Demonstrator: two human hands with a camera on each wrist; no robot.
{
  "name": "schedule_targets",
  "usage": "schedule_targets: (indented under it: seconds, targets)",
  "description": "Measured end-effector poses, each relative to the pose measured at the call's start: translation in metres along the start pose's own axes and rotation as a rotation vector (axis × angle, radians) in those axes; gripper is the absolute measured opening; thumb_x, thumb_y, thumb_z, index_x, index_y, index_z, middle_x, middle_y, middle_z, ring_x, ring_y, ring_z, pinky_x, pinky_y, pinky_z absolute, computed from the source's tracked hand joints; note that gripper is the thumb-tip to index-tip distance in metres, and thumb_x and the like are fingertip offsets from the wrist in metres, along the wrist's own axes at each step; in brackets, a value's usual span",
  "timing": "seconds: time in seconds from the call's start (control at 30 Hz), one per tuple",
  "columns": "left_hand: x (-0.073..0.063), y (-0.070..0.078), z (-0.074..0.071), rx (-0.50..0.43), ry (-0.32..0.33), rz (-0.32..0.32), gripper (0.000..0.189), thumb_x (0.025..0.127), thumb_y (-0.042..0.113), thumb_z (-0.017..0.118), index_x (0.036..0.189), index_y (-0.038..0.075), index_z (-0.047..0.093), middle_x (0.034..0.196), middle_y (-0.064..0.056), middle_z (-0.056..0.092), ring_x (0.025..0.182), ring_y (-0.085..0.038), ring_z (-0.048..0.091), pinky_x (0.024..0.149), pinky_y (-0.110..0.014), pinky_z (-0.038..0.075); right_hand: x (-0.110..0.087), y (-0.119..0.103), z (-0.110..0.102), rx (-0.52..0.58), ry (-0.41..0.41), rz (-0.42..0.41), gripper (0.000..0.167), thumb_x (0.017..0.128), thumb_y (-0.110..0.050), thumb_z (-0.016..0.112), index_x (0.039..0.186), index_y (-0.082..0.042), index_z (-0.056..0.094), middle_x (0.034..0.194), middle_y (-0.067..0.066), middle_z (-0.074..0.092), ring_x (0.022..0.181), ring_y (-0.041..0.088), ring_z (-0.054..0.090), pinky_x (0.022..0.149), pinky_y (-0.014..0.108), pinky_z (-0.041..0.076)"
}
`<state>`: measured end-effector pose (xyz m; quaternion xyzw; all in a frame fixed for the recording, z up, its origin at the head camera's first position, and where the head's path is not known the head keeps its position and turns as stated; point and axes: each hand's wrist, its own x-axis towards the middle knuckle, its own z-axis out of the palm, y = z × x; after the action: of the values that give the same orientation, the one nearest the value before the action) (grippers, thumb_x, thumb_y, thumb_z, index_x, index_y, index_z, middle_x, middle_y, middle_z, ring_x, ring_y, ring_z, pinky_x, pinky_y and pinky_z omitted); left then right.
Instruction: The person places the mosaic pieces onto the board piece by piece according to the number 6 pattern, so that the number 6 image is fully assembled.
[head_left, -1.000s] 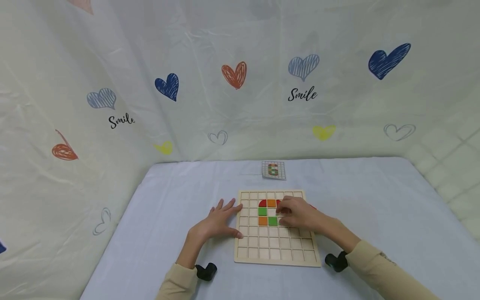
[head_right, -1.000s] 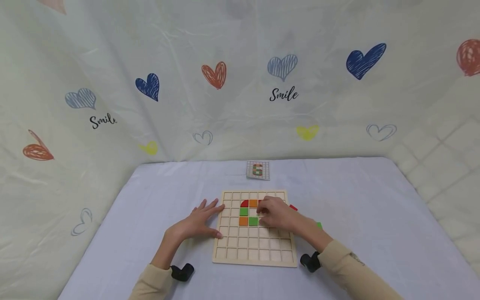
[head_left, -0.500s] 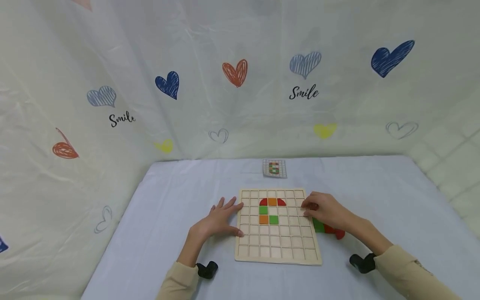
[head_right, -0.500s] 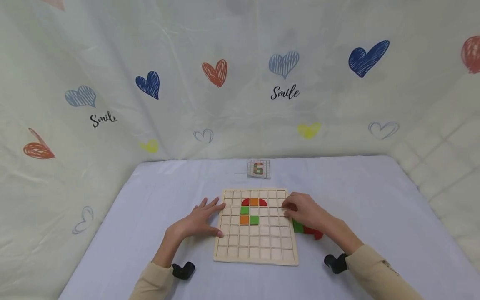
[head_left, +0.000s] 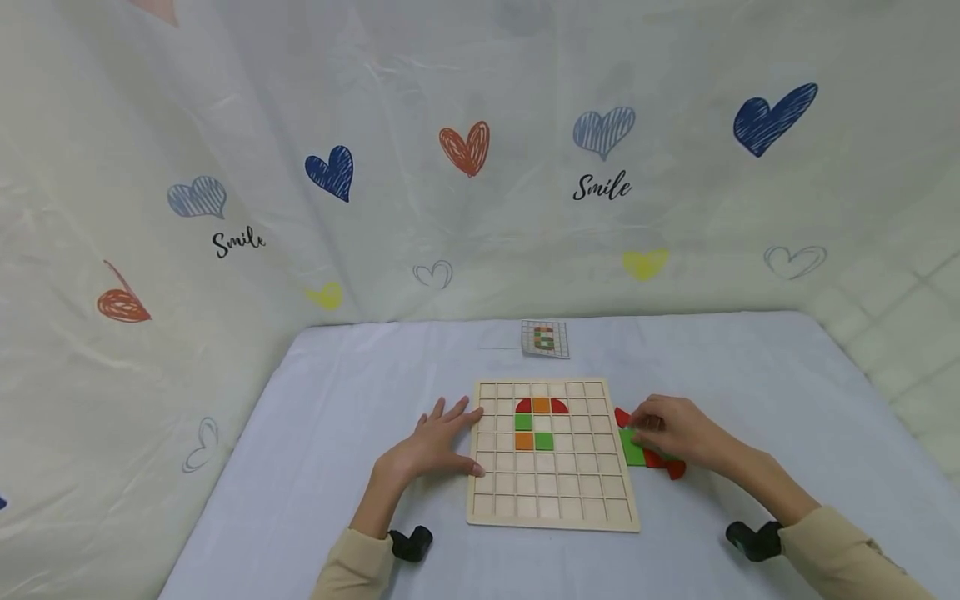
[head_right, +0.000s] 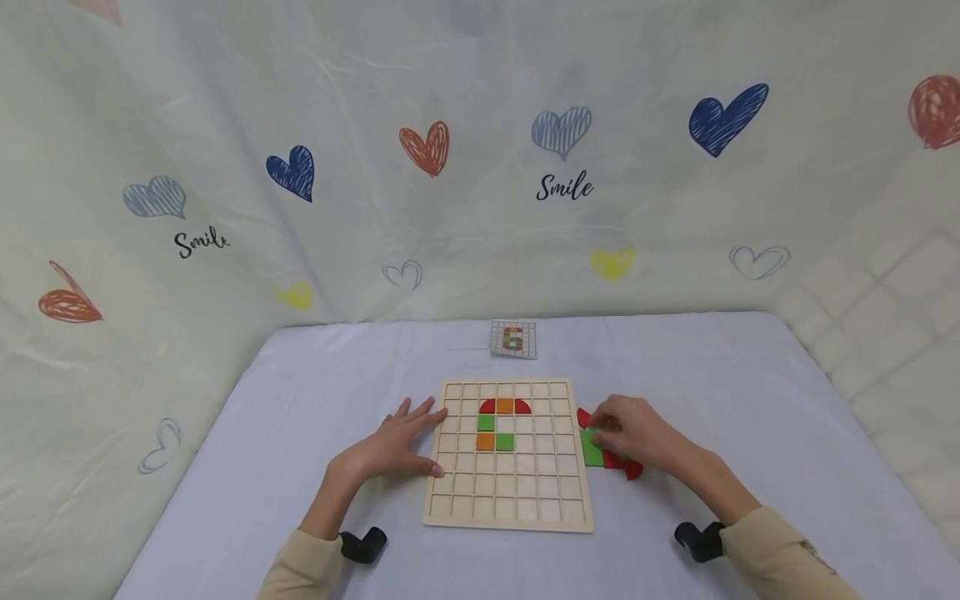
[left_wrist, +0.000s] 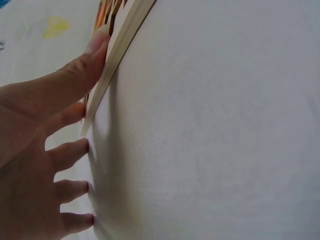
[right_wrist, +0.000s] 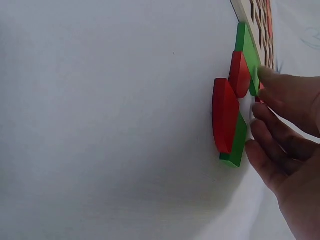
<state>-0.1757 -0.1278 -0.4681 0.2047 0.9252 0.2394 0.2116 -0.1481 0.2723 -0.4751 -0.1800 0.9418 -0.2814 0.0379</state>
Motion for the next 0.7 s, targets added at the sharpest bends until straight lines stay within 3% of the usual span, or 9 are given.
schedule_targets:
  seconds: [0.4,0.7]
  targets:
    - [0.002,-0.005,0.006,-0.008,-0.003,-0.029,0.093,0.080,0.041,0.088,0.159,0.022,0.043,0.172,-0.007,0.020,0.160,-0.042,0.001,0.126,-0.065,0.007,-0.001,0.002,0.005,0.038,-0.041,0.030,0.014,0.088,-0.017,0.081,0.094,-0.010,0.070,0.085,-0.008,0.064,0.076,0.006,0.056,0.067,0.022,0.053]
    - [0.002,-0.003,0.002,0.010,0.002,-0.004,0.093,0.080,0.042,0.087,0.159,0.020,0.042,0.172,-0.009,0.021,0.159,-0.043,0.002,0.125,-0.066,0.009,0.012,0.002,0.006,0.023,-0.022,0.086,0.029,0.090,-0.014,0.078,0.113,0.001,0.067,0.084,-0.003,0.062,0.078,0.012,0.055,0.066,0.022,0.053]
